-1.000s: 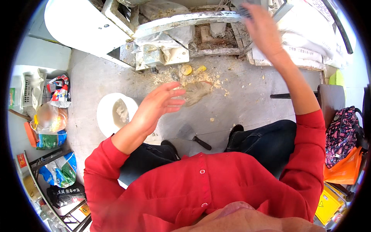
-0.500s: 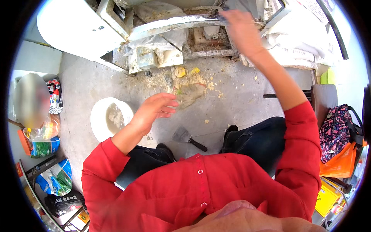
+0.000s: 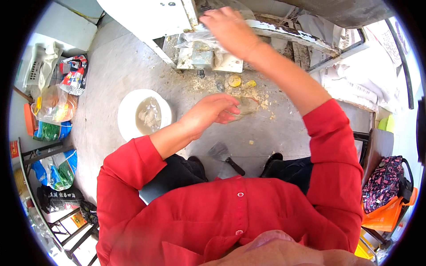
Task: The person cleans a dough mixer by scrubbing the interior and exterior surfaces with a scouring pad and frequently dipping it into a bucket of water.
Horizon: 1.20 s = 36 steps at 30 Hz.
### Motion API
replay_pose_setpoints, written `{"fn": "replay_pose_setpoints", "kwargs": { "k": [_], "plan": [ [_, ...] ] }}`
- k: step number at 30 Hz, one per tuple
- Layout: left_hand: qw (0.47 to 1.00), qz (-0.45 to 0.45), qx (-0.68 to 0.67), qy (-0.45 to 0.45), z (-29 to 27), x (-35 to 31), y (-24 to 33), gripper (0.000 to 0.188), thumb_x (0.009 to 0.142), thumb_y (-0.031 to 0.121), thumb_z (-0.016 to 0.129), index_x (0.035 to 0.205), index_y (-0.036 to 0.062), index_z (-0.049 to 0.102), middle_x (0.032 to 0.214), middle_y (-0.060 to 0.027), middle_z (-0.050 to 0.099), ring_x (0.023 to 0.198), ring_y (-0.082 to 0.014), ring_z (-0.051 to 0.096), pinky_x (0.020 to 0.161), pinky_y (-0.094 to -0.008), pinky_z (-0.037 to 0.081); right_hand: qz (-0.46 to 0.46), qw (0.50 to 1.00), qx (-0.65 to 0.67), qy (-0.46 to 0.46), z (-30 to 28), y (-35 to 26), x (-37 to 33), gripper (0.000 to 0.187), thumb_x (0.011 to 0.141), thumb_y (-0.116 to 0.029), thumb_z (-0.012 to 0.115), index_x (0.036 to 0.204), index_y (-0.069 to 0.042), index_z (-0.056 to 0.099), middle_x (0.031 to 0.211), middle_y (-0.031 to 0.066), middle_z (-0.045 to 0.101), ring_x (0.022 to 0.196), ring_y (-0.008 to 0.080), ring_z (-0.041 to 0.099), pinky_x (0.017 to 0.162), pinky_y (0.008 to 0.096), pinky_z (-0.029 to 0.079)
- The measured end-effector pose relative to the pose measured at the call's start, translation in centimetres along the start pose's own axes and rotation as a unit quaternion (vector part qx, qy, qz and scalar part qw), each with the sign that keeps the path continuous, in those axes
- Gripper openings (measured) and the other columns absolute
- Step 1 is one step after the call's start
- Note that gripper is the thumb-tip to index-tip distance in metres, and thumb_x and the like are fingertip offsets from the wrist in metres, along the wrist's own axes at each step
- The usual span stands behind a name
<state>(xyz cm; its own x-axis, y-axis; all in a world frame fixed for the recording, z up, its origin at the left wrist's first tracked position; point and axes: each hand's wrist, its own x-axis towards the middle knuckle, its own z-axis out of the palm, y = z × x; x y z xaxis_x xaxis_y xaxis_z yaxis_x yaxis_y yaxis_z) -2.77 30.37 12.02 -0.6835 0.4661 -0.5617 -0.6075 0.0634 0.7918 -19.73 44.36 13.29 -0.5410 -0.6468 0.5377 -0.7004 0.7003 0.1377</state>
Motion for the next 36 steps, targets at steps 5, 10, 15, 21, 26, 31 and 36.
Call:
{"fn": "replay_pose_setpoints", "kwargs": {
  "k": [5, 10, 15, 21, 26, 31, 36],
  "plan": [
    [1.000, 0.011, -0.022, 0.003, -1.7, -1.7, 0.2, 0.034, 0.098, 0.028, 0.051, 0.121, 0.0045, 0.061, 0.110, -0.0103, 0.068, 0.096, -0.0185, 0.064, 0.089, -0.0321, 0.049, 0.021, 0.994, -0.023, -0.100, -5.5, 4.1, -3.4, 0.043, 0.082, -0.001, 0.057, 0.125, -0.006, 0.059, 0.121, 0.0117, 0.061, 0.112, 0.0304, 0.057, 0.099, 0.0423, 0.047],
    [0.999, 0.032, -0.007, 0.024, -2.3, -1.3, -0.1, 0.034, 0.099, 0.027, 0.049, 0.121, 0.0049, 0.061, 0.110, -0.0096, 0.068, 0.095, -0.0172, 0.063, 0.088, -0.0311, 0.049, 0.110, 0.992, 0.058, -0.033, -2.6, -1.1, 0.6, 0.039, 0.083, -0.003, 0.057, 0.123, -0.006, 0.059, 0.121, 0.0126, 0.059, 0.109, 0.0338, 0.057, 0.096, 0.0430, 0.047],
    [0.999, 0.032, 0.003, -0.001, -1.8, -2.0, 0.7, 0.032, 0.099, 0.026, 0.049, 0.120, 0.0046, 0.061, 0.110, -0.0084, 0.068, 0.093, -0.0156, 0.062, 0.086, -0.0311, 0.049, 0.015, 0.997, 0.039, 0.059, 0.6, -1.6, -0.5, 0.031, 0.081, -0.005, 0.059, 0.112, -0.008, 0.061, 0.113, 0.0076, 0.059, 0.106, 0.0280, 0.055, 0.095, 0.0392, 0.045],
    [0.999, 0.052, 0.015, 0.001, -2.2, -2.3, 0.8, 0.032, 0.099, 0.027, 0.048, 0.119, 0.0053, 0.061, 0.109, -0.0069, 0.067, 0.094, -0.0150, 0.061, 0.087, -0.0308, 0.048, -0.023, 0.998, 0.052, -0.036, -1.2, 0.6, -6.8, 0.034, 0.079, -0.003, 0.060, 0.113, -0.009, 0.063, 0.112, 0.0063, 0.057, 0.102, 0.0275, 0.054, 0.091, 0.0384, 0.046],
    [0.999, 0.033, 0.025, -0.016, -2.0, -2.6, 0.4, 0.032, 0.099, 0.027, 0.048, 0.119, 0.0052, 0.061, 0.109, -0.0065, 0.067, 0.094, -0.0148, 0.059, 0.087, -0.0304, 0.047, -0.068, 0.973, 0.066, 0.213, -5.8, -3.4, 4.4, 0.041, 0.076, 0.000, 0.064, 0.115, -0.011, 0.065, 0.107, 0.0061, 0.058, 0.099, 0.0272, 0.055, 0.086, 0.0388, 0.047],
    [0.998, 0.063, 0.019, -0.020, -1.8, -2.3, 1.0, 0.032, 0.099, 0.027, 0.048, 0.119, 0.0045, 0.061, 0.109, -0.0065, 0.066, 0.095, -0.0148, 0.060, 0.087, -0.0303, 0.047, -0.082, 0.977, 0.042, 0.194, 0.8, -2.4, 2.7, 0.037, 0.077, -0.003, 0.066, 0.113, -0.014, 0.066, 0.105, 0.0033, 0.058, 0.094, 0.0248, 0.054, 0.084, 0.0359, 0.048],
    [0.997, 0.065, 0.029, -0.022, -1.4, -2.8, 0.7, 0.032, 0.099, 0.026, 0.048, 0.118, 0.0036, 0.061, 0.108, -0.0062, 0.066, 0.095, -0.0149, 0.059, 0.087, -0.0302, 0.048, -0.027, 0.984, 0.092, 0.147, 2.4, -4.2, 0.8, 0.037, 0.076, -0.003, 0.067, 0.111, -0.016, 0.067, 0.100, 0.0035, 0.056, 0.093, 0.0247, 0.053, 0.083, 0.0363, 0.048]
  ]
}}
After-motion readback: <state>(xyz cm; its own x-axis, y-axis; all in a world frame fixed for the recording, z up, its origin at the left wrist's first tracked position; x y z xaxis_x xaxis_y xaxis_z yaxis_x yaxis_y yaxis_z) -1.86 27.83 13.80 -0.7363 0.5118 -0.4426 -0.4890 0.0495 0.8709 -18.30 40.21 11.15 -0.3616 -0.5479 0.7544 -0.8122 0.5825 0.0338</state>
